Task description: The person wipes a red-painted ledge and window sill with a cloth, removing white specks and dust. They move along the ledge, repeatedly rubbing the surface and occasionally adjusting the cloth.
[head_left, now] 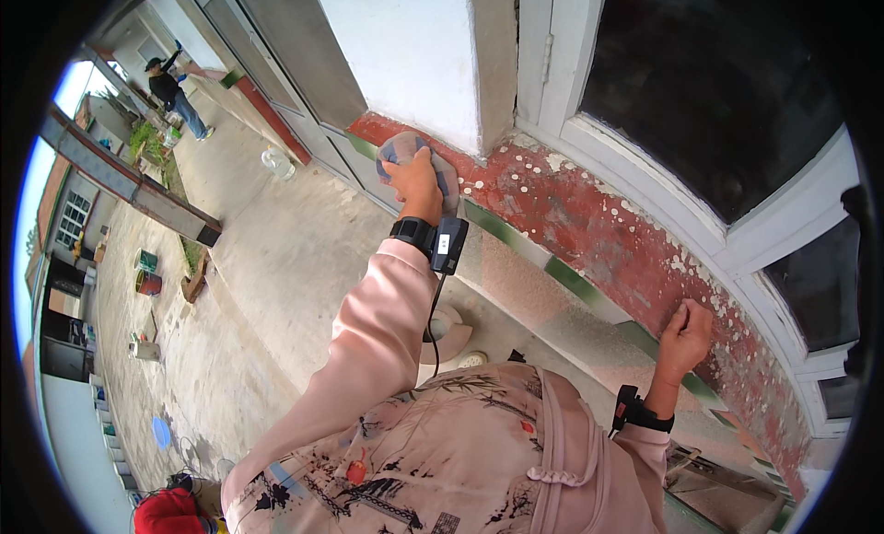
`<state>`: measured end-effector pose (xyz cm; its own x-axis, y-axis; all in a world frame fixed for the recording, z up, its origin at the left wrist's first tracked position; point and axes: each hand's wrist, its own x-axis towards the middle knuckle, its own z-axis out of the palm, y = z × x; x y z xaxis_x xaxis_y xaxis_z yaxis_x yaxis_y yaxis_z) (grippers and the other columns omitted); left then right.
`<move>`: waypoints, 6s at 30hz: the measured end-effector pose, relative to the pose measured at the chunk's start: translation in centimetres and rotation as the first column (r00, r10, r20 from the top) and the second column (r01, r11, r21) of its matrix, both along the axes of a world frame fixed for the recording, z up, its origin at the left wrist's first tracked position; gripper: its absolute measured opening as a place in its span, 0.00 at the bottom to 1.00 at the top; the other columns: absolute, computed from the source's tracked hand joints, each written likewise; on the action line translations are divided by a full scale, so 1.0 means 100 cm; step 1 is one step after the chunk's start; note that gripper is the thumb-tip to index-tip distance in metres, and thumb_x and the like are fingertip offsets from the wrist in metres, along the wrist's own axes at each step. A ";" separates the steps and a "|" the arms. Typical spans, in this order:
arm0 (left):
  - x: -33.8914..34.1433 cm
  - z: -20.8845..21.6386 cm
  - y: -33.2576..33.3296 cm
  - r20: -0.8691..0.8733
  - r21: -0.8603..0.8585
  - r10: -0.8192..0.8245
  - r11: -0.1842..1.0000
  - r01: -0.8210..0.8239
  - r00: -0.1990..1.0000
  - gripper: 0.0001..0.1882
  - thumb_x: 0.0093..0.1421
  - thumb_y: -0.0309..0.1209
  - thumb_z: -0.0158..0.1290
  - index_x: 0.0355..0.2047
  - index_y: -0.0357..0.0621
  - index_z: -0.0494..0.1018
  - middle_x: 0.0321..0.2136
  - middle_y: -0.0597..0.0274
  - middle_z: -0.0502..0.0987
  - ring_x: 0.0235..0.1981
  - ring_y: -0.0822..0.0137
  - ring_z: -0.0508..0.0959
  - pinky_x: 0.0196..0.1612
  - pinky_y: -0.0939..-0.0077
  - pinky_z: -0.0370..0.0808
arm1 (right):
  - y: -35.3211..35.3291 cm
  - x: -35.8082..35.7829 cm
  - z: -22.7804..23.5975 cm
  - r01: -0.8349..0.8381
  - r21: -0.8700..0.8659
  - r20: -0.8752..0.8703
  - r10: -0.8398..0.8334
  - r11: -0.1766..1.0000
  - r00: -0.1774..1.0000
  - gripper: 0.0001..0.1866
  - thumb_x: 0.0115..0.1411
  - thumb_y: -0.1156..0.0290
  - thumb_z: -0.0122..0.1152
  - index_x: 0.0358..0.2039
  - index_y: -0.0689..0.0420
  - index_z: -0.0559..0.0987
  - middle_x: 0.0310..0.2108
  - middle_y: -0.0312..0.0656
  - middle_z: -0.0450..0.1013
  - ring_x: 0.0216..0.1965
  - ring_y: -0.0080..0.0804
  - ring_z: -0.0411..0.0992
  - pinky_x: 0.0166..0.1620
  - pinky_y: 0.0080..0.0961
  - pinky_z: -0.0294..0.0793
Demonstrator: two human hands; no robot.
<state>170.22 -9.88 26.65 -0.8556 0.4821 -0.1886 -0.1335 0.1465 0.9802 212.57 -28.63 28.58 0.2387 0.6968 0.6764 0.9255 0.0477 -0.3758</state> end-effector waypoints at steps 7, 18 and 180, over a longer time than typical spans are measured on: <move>0.087 -0.024 -0.048 0.054 0.129 -0.148 0.982 0.141 0.987 0.47 0.54 0.34 0.58 0.66 0.34 0.42 0.60 0.44 0.59 0.59 0.52 0.63 0.59 0.63 0.62 | -0.003 -0.002 0.002 -0.060 0.051 0.005 0.060 0.997 0.998 0.04 0.59 0.74 0.55 0.35 0.58 0.76 0.32 0.44 0.72 0.33 0.44 0.72 0.37 0.33 0.71; 0.019 -0.032 -0.009 -0.078 0.110 -0.112 0.987 0.120 0.991 0.49 0.52 0.39 0.60 0.64 0.28 0.45 0.60 0.38 0.61 0.60 0.48 0.62 0.62 0.64 0.55 | -0.008 0.001 0.002 -0.129 0.094 0.007 0.129 0.987 0.992 0.04 0.57 0.77 0.54 0.33 0.59 0.76 0.31 0.45 0.72 0.34 0.45 0.72 0.38 0.35 0.72; 0.209 0.000 -0.072 -0.809 -0.008 -0.508 0.511 0.860 0.294 0.07 0.59 0.25 0.53 0.36 0.36 0.78 0.31 0.63 0.80 0.32 0.73 0.75 0.40 0.79 0.72 | -0.185 0.305 0.006 0.062 -0.353 0.357 0.073 0.933 0.931 0.43 0.30 0.65 0.76 0.53 0.30 0.72 0.58 0.30 0.63 0.62 0.41 0.58 0.61 0.48 0.52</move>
<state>191.12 -17.11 26.70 0.0840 0.8119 0.5777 0.4957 -0.5370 0.6826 243.09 -47.15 29.21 0.0232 0.9055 0.4238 0.9997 -0.0202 -0.0116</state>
